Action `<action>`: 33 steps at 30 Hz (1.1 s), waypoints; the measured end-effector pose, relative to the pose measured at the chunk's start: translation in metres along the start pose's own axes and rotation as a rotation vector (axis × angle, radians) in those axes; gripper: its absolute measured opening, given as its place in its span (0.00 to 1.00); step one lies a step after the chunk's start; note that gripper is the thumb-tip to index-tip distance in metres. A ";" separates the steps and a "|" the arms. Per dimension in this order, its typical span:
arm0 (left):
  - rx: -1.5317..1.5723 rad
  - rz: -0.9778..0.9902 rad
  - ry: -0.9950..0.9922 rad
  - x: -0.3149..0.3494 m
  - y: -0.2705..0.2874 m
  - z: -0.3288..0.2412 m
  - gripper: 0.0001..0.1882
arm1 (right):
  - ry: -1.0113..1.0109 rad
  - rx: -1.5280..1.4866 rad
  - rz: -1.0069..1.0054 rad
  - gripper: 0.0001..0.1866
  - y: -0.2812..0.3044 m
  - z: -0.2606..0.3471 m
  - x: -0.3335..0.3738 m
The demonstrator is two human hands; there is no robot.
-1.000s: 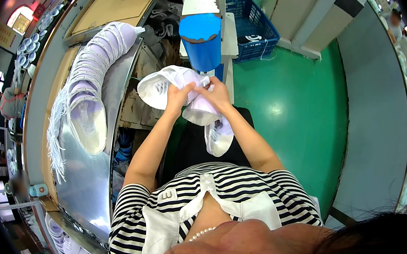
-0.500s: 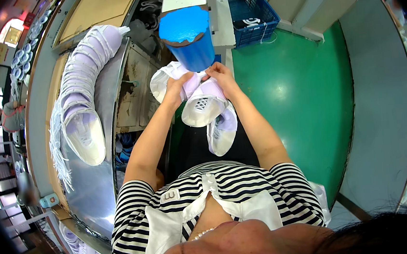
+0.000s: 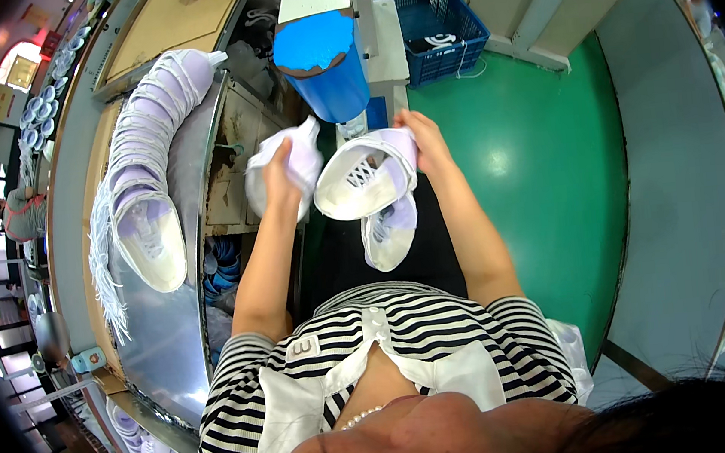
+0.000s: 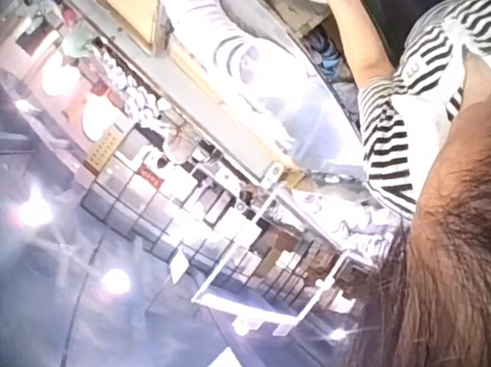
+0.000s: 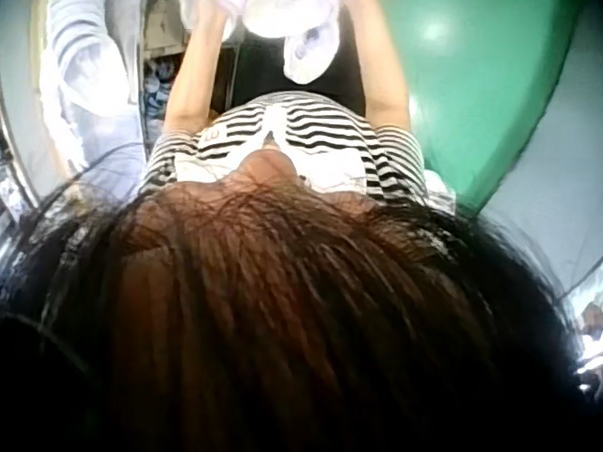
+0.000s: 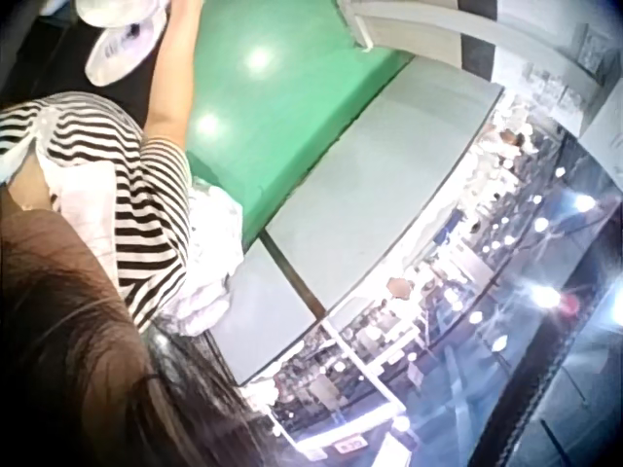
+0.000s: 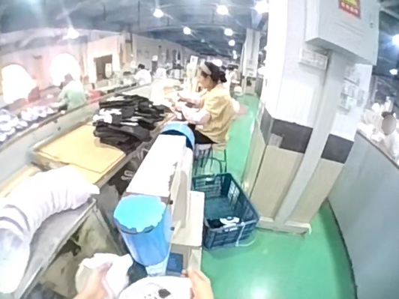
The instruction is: The person picks up and organizes a large stack of white shoe uppers, places them on a metal table, and then individually processes them by hand on a blue vertical mounting tool.
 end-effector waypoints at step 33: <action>-0.521 0.086 -0.200 0.002 -0.070 -0.017 0.16 | -0.147 -0.374 0.044 0.06 -0.052 -0.062 -0.035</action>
Point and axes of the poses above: each hand's wrist, its own x-axis away from the middle knuckle, its own y-axis out of the back of the hand, z = x × y, the point moved 4 cm from there along -x, towards the middle knuckle, and after that the axes turned 1 degree about y, right-handed, at the moved point
